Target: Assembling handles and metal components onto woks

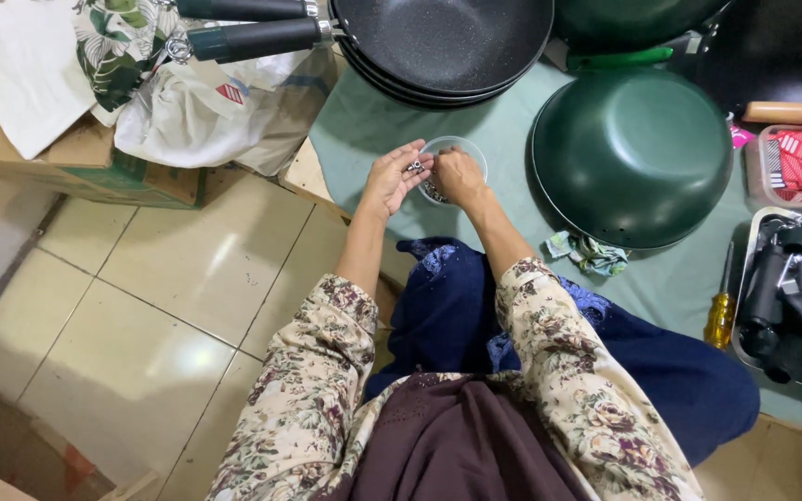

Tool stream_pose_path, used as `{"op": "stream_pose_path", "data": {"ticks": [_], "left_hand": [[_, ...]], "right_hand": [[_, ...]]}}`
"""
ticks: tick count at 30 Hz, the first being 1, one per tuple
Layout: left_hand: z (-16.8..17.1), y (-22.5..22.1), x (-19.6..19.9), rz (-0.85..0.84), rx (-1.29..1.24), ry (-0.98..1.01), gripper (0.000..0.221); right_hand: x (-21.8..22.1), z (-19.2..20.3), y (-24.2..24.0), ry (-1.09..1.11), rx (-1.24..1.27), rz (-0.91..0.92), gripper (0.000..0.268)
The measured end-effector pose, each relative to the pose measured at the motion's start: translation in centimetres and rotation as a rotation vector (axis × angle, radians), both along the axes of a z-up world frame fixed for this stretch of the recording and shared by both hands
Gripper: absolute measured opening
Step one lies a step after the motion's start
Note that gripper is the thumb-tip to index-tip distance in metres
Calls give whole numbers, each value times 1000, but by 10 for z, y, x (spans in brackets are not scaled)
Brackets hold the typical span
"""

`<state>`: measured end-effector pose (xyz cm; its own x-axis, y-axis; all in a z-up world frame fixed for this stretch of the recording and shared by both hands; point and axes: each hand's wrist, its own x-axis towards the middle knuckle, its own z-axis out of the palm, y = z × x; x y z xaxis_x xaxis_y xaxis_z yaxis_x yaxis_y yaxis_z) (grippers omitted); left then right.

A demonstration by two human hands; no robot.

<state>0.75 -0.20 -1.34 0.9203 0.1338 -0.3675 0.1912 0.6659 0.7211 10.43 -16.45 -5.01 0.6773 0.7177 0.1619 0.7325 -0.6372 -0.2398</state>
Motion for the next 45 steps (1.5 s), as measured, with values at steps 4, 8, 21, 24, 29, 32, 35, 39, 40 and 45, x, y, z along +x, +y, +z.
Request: {"op": "stream_pose_path", "data": {"ticks": [4, 8, 21, 24, 29, 32, 35, 39, 40, 45], "left_hand": [[5, -2, -2, 4, 6, -9, 39], [5, 0, 0, 17, -5, 3, 39], [11, 1, -4, 26, -12, -10, 43], [6, 1, 1, 19, -15, -11, 42], [4, 1, 2, 19, -18, -16, 41], [4, 0, 2, 27, -20, -10, 40], [5, -1, 0, 33, -19, -10, 40], [1, 1, 3, 29, -10, -5, 38], [1, 0, 3, 28, -9, -5, 38], [7, 0, 2, 32, -5, -5, 40]], "right_hand": [[-12, 21, -1, 121, 133, 50, 28], [-15, 33, -2, 223, 125, 60, 27], [-3, 17, 1, 0, -22, 219, 22], [-3, 23, -7, 94, 56, 135, 31], [-5, 52, -14, 341, 161, -144, 16], [-4, 56, -21, 532, 379, -319, 13], [-20, 78, -26, 796, 752, -388, 16], [-29, 99, -28, 1192, 1122, -353, 27], [-28, 97, -29, 1192, 1123, -353, 27], [-36, 112, -30, 1103, 1053, -401, 27]]}}
